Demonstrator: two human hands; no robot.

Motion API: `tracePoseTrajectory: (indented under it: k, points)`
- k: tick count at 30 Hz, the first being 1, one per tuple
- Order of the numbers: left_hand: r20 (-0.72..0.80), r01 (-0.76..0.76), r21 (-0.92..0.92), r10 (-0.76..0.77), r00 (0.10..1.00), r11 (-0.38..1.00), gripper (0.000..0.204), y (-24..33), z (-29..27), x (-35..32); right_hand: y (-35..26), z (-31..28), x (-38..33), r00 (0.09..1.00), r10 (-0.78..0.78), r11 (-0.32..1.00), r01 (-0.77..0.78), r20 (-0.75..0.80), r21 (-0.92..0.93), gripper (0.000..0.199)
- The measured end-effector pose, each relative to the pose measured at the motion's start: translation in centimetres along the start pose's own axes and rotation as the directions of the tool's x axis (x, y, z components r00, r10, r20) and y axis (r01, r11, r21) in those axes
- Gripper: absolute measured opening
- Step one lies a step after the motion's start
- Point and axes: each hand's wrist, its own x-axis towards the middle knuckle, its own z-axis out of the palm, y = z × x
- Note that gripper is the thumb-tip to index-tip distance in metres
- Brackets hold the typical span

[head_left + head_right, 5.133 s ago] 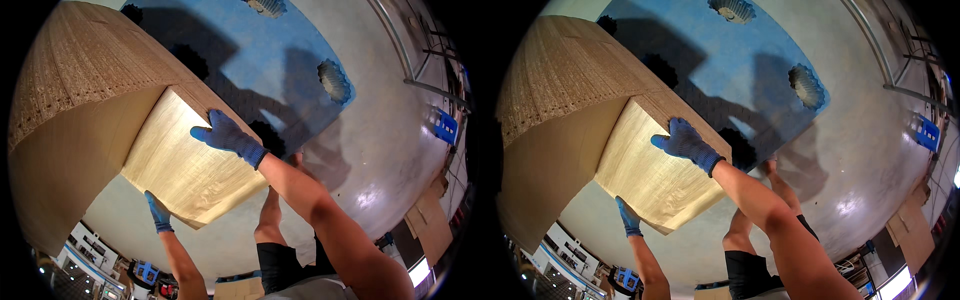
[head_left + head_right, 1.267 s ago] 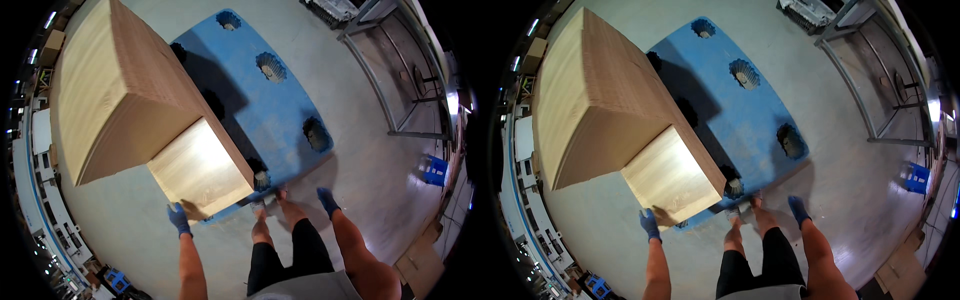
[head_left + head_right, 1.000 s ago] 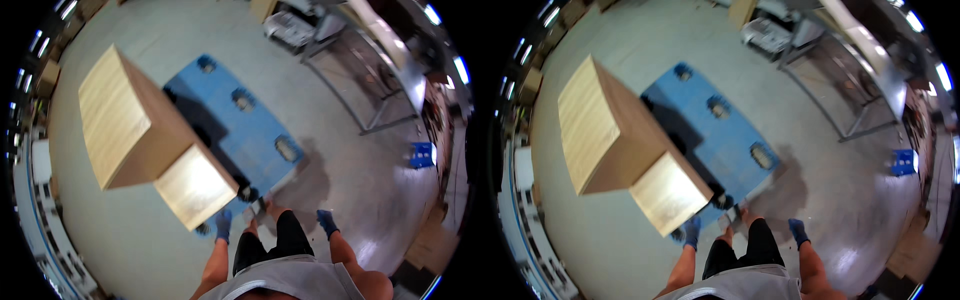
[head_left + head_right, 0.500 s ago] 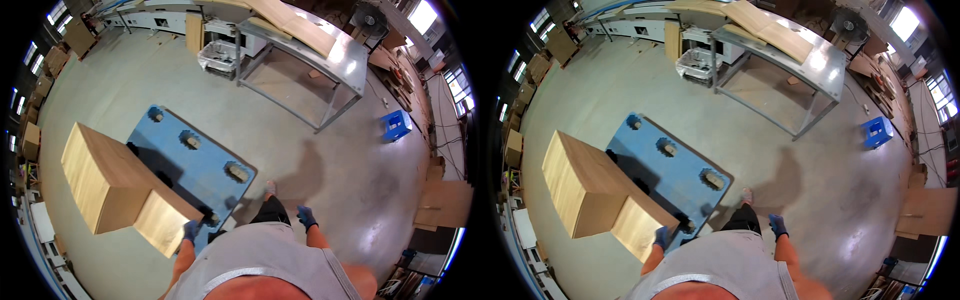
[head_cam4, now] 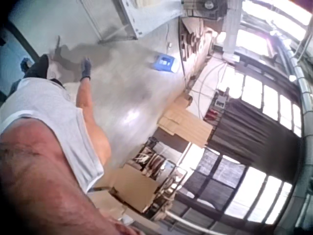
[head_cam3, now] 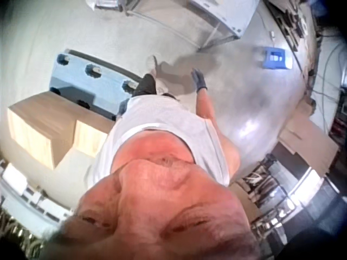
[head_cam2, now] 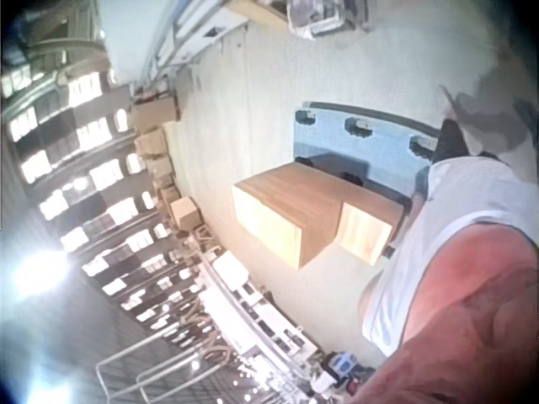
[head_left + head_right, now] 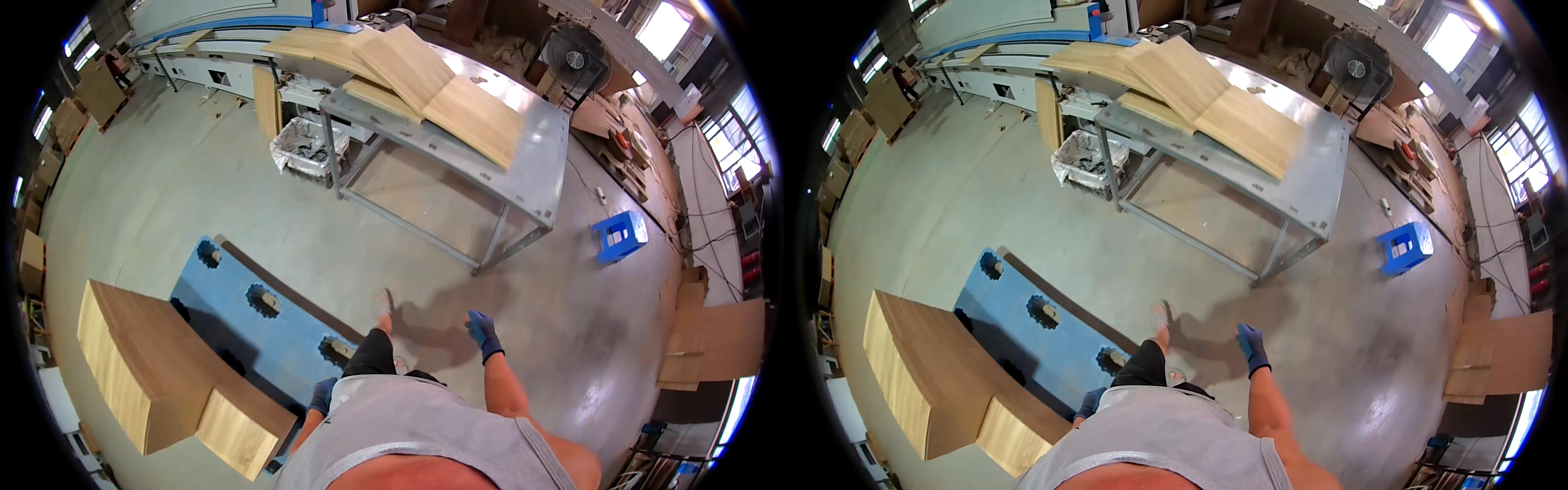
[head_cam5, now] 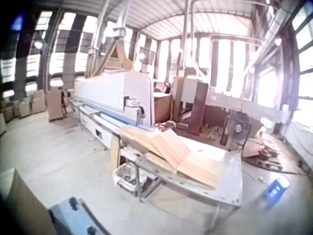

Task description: The person stacks wooden boards by taking them from a table and placing them onto a stack on a pallet.

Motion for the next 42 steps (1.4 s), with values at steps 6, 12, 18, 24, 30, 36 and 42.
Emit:
tracePoseTrajectory:
  k: [6,12,18,24,30,36,42]
  points:
    - [-0.016,0.054,0.005,-0.054,0.998,0.999,0.034,0.2,-6.0,16.7,-13.9,4.0,7.2,0.98,-0.177,0.979,0.185,-0.09,0.086,0.016]
    - [0.245,0.409,-0.892,-0.556,0.794,0.191,0.026,6.6,-22.5,37.3,-22.2,-1.2,17.9,0.76,-0.421,0.866,0.499,-0.496,0.028,0.02]
    - [0.035,0.149,-0.945,-0.364,0.931,0.29,0.048,17.1,-39.7,53.6,-34.0,-1.5,23.1,0.517,-0.499,0.827,0.044,-0.696,-0.56,0.038]
    - [-0.084,-0.012,-0.942,-0.201,0.976,0.335,0.038,29.8,-48.5,61.5,-41.4,-4.7,31.8,0.429,-0.692,0.628,-0.038,-0.58,-0.777,0.056]
    - [0.188,0.232,-0.872,-0.141,0.972,0.432,0.039,38.3,-47.6,65.7,-49.1,1.2,36.3,0.296,-0.526,0.703,-0.375,-0.797,-0.604,0.057]
    - [0.782,0.773,-0.596,0.375,0.498,0.215,0.034,43.3,-40.1,73.4,-48.6,0.6,37.5,0.185,-0.595,0.7,-0.358,-0.782,-0.618,0.054]
    - [0.891,0.879,-0.448,0.159,0.425,0.162,0.05,47.8,-35.7,74.2,-47.7,-0.2,37.9,0.156,-0.652,0.709,-0.222,-0.742,-0.669,0.05]
